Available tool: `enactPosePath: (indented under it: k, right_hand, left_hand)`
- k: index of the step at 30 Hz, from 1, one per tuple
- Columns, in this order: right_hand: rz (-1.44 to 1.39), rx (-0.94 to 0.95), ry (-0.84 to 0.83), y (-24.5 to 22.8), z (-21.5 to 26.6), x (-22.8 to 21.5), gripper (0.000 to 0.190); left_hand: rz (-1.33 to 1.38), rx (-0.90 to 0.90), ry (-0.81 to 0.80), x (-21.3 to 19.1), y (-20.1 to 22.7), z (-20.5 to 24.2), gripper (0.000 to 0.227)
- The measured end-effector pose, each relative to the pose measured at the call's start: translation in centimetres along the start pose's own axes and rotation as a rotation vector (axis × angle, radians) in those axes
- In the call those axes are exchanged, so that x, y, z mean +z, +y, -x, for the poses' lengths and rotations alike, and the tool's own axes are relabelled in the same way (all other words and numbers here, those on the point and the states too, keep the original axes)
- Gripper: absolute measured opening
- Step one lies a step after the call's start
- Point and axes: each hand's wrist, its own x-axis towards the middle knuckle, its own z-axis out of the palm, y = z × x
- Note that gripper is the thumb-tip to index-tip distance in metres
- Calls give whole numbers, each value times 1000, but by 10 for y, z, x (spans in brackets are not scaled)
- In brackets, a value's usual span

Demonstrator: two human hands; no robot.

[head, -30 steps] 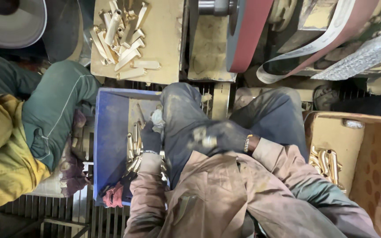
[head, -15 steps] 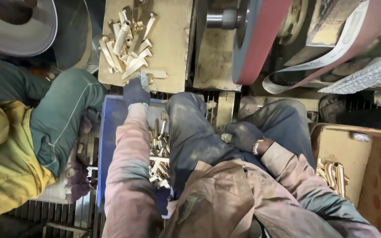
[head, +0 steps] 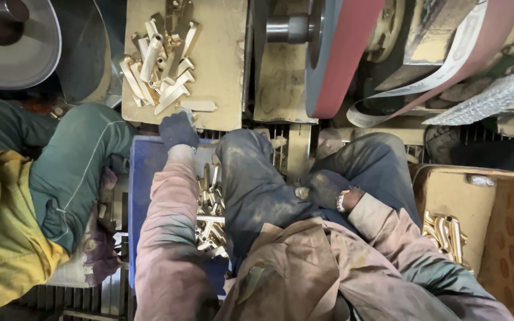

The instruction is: The person sits on the floor and uses a belt sander to polish small brass-colored metal parts. They hold each part with a cloth, press it against the moving belt, and then place the finished pieces into a cardboard box.

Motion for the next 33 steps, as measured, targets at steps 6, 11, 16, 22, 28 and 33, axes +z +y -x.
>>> enactPosePath:
  k: [6,11,16,22,28,33]
  right_hand:
    - [21,-22,2,-2,-2,1,27]
    - [-1,-63,38,2,2,0,27]
    - [-9,-119,144,-6,1,-6,29]
    - [-628,68,121,-36,4,-21,29]
    - [-894,-112,-6,-49,0,-14,31]
    - [-632,-71,-8,-40,-2,1,26]
  left_hand:
    - [227,-141,20,19,-8,0,17]
    - [876,-391,199,12,-9,33,37]
    - [1277,-193,336,-62,-5,87,41]
    - [760,265,296,-189,58,142,32]
    - [710,590,275,-238,131,168,28]
    - [841,530,178,-227,144,166,22]
